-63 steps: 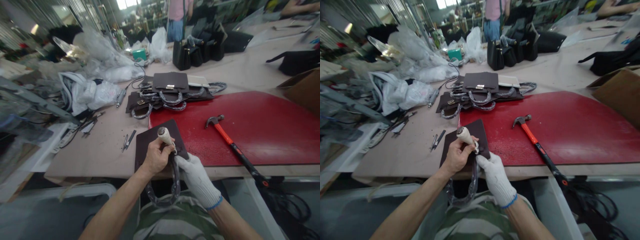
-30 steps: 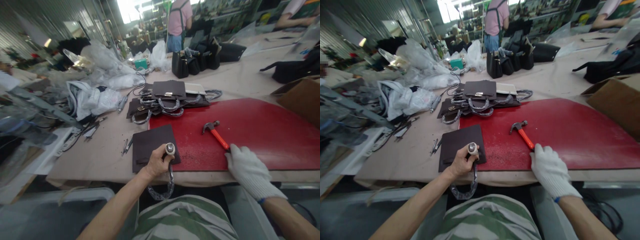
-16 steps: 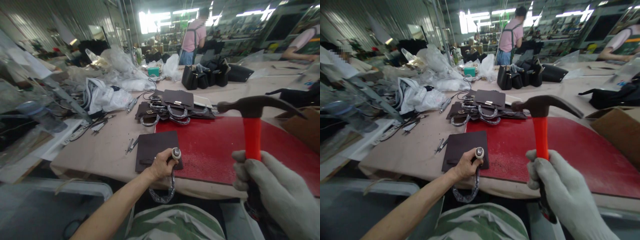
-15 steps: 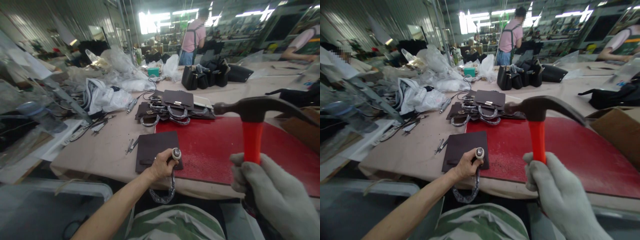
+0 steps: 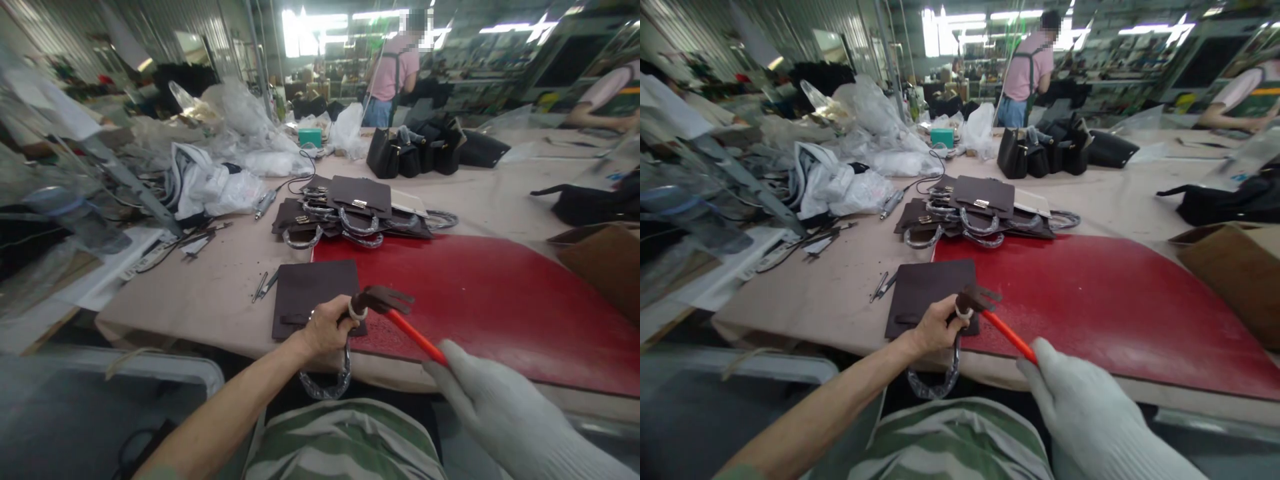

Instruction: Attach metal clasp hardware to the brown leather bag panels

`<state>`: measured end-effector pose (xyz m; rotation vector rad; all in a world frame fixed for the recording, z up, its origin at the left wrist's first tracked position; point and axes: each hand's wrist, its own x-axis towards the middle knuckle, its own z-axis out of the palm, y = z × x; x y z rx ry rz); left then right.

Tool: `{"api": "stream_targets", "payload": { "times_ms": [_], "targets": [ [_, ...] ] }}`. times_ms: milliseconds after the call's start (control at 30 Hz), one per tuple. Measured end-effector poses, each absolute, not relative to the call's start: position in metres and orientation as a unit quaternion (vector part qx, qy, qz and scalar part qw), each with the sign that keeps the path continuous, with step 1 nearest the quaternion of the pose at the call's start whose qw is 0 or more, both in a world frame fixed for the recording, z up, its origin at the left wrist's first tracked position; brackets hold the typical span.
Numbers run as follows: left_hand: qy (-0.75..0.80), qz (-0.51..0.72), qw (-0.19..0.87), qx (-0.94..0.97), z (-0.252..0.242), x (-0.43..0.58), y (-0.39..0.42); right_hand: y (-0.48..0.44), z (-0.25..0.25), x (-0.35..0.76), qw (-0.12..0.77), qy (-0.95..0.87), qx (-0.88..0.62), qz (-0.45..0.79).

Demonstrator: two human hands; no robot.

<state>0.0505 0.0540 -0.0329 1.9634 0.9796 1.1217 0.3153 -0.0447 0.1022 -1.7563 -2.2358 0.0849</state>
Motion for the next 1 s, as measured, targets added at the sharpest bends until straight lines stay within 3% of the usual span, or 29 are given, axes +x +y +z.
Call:
{"api": "stream_targets", "payload": {
  "times_ms": [167, 300, 367, 500, 633, 733, 867, 1000],
  "targets": [
    [0.368, 0.438, 0.331, 0.751, -0.033, 0.052, 0.054, -0.034, 0.084, 0.339, 0.109, -0.74, -0.66, 0.077],
    [0.373, 0.432, 0.34, 0.747, -0.032, 0.05, 0.054, -0.013, 0.051, 0.365, -0.011, -0.654, -0.755, 0.037],
    [0.372, 0.43, 0.343, 0.748, -0.031, 0.05, 0.054, -0.002, 0.034, 0.368, -0.029, -0.646, -0.763, -0.002],
    [0.377, 0.428, 0.337, 0.749, -0.027, 0.048, 0.052, 0.012, 0.011, 0.342, 0.067, -0.695, -0.711, -0.085],
    [0.389, 0.418, 0.33, 0.752, -0.026, 0.05, 0.049, 0.015, 0.002, 0.281, 0.224, -0.77, -0.598, 0.013],
    [0.415, 0.429, 0.364, 0.715, -0.028, 0.054, 0.049, 0.012, -0.008, 0.241, 0.214, -0.812, -0.537, 0.085],
    [0.481, 0.552, 0.458, 0.504, -0.024, 0.039, 0.06, 0.008, -0.022, 0.224, 0.204, -0.81, -0.545, 0.074],
    [0.56, 0.603, 0.396, 0.407, -0.009, -0.03, 0.078, 0.01, -0.026, 0.23, 0.205, -0.81, -0.542, 0.087]
  ]
}}
